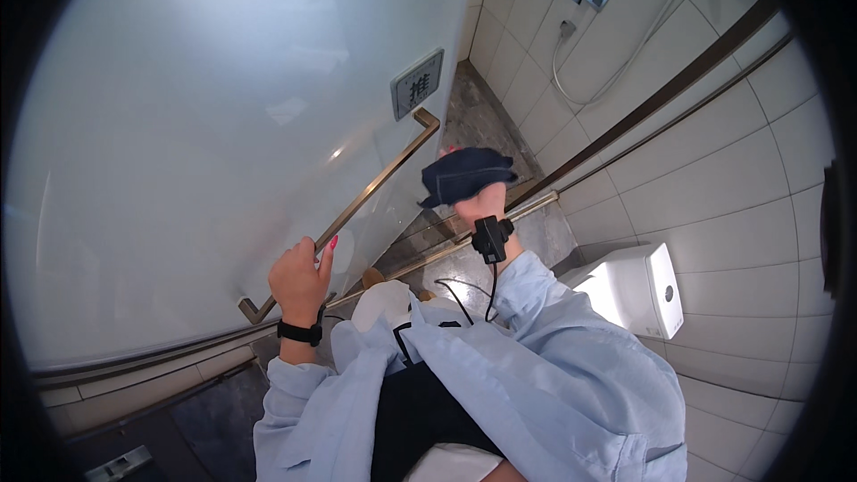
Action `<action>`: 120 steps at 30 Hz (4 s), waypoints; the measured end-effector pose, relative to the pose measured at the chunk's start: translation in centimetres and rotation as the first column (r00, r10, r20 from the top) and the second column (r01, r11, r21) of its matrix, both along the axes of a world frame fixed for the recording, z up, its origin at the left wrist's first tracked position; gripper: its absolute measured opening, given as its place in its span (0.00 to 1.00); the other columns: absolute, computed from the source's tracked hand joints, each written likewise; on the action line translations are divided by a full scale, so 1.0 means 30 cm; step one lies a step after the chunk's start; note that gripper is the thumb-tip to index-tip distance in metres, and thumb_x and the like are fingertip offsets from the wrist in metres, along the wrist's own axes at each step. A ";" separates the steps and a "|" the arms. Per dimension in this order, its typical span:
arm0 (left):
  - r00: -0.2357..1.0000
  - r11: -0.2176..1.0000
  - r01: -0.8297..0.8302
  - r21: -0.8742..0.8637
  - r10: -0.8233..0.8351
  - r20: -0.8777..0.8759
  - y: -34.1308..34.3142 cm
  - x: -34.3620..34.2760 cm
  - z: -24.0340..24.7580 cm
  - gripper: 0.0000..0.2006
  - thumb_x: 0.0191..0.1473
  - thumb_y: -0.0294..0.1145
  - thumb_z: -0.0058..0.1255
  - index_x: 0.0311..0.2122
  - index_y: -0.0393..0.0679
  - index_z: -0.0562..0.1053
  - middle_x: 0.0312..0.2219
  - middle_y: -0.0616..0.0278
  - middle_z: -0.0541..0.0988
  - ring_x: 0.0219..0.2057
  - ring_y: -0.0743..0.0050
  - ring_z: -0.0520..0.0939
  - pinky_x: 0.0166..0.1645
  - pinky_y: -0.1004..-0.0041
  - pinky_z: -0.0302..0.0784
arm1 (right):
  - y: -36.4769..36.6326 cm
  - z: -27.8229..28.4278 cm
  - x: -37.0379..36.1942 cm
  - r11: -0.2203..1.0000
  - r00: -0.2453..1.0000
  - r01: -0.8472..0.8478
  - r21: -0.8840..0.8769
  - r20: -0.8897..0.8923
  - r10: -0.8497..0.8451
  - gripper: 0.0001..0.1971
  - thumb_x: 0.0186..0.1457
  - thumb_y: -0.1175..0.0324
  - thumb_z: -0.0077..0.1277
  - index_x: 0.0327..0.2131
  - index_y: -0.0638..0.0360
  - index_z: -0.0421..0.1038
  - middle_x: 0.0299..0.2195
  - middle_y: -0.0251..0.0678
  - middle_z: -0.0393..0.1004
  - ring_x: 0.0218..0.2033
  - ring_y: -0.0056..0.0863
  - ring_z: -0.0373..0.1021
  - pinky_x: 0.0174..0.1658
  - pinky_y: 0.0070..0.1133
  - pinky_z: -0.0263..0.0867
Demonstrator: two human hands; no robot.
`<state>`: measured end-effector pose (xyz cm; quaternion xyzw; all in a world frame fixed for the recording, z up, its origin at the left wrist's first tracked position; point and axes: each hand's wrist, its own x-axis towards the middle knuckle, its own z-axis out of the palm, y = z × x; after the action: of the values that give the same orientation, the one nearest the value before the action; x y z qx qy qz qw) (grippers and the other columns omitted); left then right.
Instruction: The person wipes a frosted glass shower door with a dark cloth, moving from the upper edge down to the handle and along the frame. They repeatedly wipe different sections of the door and adjacent tiled wall, using both hands to hold the cloth and stabilize the door.
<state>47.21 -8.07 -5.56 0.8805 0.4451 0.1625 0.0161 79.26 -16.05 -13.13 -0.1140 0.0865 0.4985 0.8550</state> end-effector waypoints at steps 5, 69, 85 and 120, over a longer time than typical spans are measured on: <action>1.000 1.000 -0.012 0.010 0.012 -0.013 -0.003 0.003 -0.005 0.18 0.54 0.46 0.57 0.25 0.45 0.66 0.18 0.61 0.71 0.22 0.55 0.76 0.25 0.58 0.67 | 0.177 0.010 0.105 0.938 0.896 0.236 -0.256 0.432 -0.107 0.16 0.64 0.55 0.44 0.39 0.60 0.70 0.36 0.38 0.75 0.39 0.40 0.72 0.49 0.34 0.69; 0.974 0.999 0.020 -0.041 -0.010 0.228 0.001 -0.013 -0.035 0.17 0.56 0.49 0.53 0.24 0.48 0.72 0.15 0.58 0.74 0.19 0.53 0.77 0.24 0.58 0.69 | 0.315 0.034 0.118 0.792 0.610 -0.063 -0.607 0.604 0.512 0.20 0.64 0.51 0.48 0.35 0.62 0.74 0.34 0.38 0.79 0.36 0.34 0.77 0.44 0.30 0.72; 0.991 0.998 -0.054 -0.035 0.058 0.117 0.003 -0.010 -0.039 0.22 0.60 0.57 0.45 0.24 0.50 0.72 0.14 0.62 0.74 0.18 0.59 0.78 0.22 0.63 0.72 | 0.399 -0.151 0.215 0.948 0.696 -0.084 -0.308 0.662 0.277 0.22 0.68 0.52 0.43 0.50 0.62 0.71 0.44 0.41 0.78 0.43 0.40 0.75 0.48 0.39 0.73; 0.755 0.995 0.022 0.092 -0.077 0.651 -0.230 -0.588 0.014 0.08 0.60 0.23 0.40 0.39 0.34 0.73 0.35 0.49 0.78 0.36 0.46 0.76 0.44 0.57 0.69 | 0.202 -0.046 -1.205 0.794 0.569 0.126 -0.595 0.699 0.434 0.35 0.68 0.48 0.41 0.62 0.71 0.50 0.59 0.48 0.63 0.59 0.37 0.61 0.63 0.26 0.54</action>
<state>29.57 -14.97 -5.15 0.7796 0.3813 0.4766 0.1399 43.11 -9.99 -14.50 -0.5925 -0.1745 0.4148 0.6682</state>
